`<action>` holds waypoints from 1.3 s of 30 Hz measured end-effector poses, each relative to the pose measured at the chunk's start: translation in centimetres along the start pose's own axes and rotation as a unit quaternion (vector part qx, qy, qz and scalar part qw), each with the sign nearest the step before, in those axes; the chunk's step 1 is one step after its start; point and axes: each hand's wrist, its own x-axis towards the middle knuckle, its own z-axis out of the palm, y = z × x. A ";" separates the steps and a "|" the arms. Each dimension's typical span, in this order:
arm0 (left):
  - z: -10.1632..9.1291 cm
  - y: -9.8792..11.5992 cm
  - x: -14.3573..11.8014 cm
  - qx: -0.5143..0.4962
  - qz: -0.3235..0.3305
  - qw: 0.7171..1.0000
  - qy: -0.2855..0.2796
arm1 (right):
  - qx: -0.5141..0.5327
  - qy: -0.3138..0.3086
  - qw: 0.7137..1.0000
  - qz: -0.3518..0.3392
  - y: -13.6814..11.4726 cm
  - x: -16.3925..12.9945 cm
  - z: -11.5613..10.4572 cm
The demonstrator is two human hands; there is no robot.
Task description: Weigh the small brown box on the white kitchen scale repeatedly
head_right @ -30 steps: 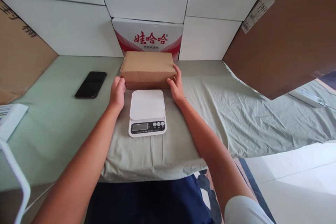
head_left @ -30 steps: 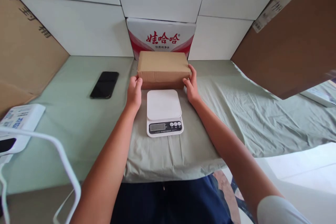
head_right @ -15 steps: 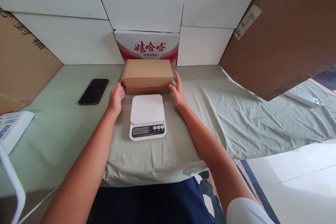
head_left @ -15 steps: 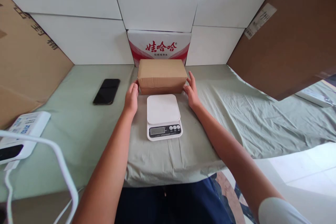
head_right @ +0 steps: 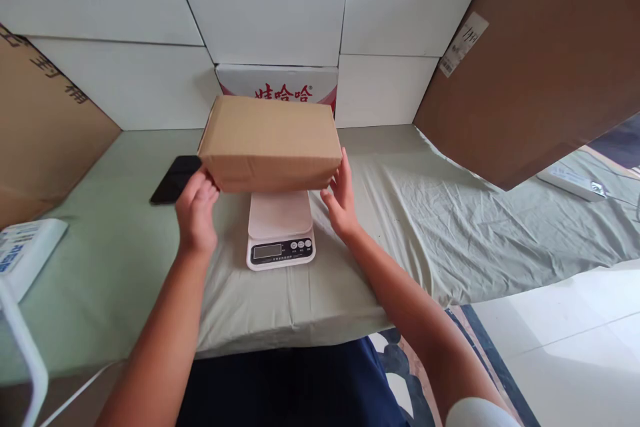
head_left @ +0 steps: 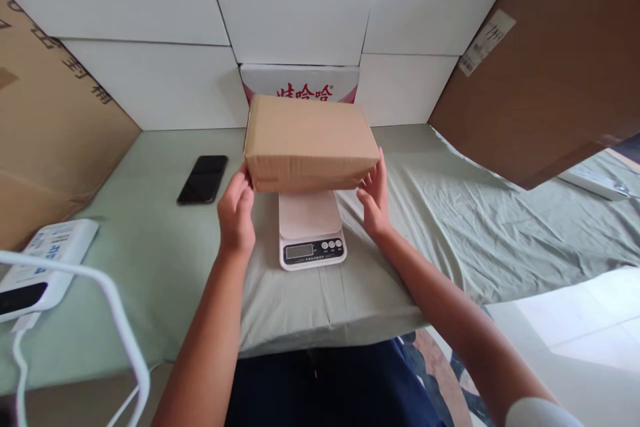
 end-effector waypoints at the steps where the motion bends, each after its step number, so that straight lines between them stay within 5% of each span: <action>1: -0.2 0.6 -1.6 -0.006 -0.002 1.000 0.012 | 0.002 -0.003 1.000 0.002 -0.5 -1.4 -0.3; 5: -0.6 1.6 -7.2 -0.018 -0.044 0.996 0.071 | -0.012 -0.032 0.999 0.002 -1.4 -5.8 -1.3; 8: -0.4 1.8 -8.8 -0.039 -0.068 0.992 0.099 | -0.021 -0.035 0.999 -0.002 -1.6 -6.8 -1.7; 24: -0.6 1.5 -8.6 -0.029 -0.085 0.993 0.070 | -0.043 -0.036 0.998 0.017 -2.2 -6.0 -1.8; 32: -0.9 1.4 -8.4 -0.047 -0.035 0.991 0.122 | -0.070 0.042 0.997 -0.009 -3.1 -5.1 -2.2; 39: -0.5 1.3 -8.9 -0.015 -0.053 0.997 0.045 | -0.027 -0.030 0.999 0.034 -3.1 -5.6 -1.9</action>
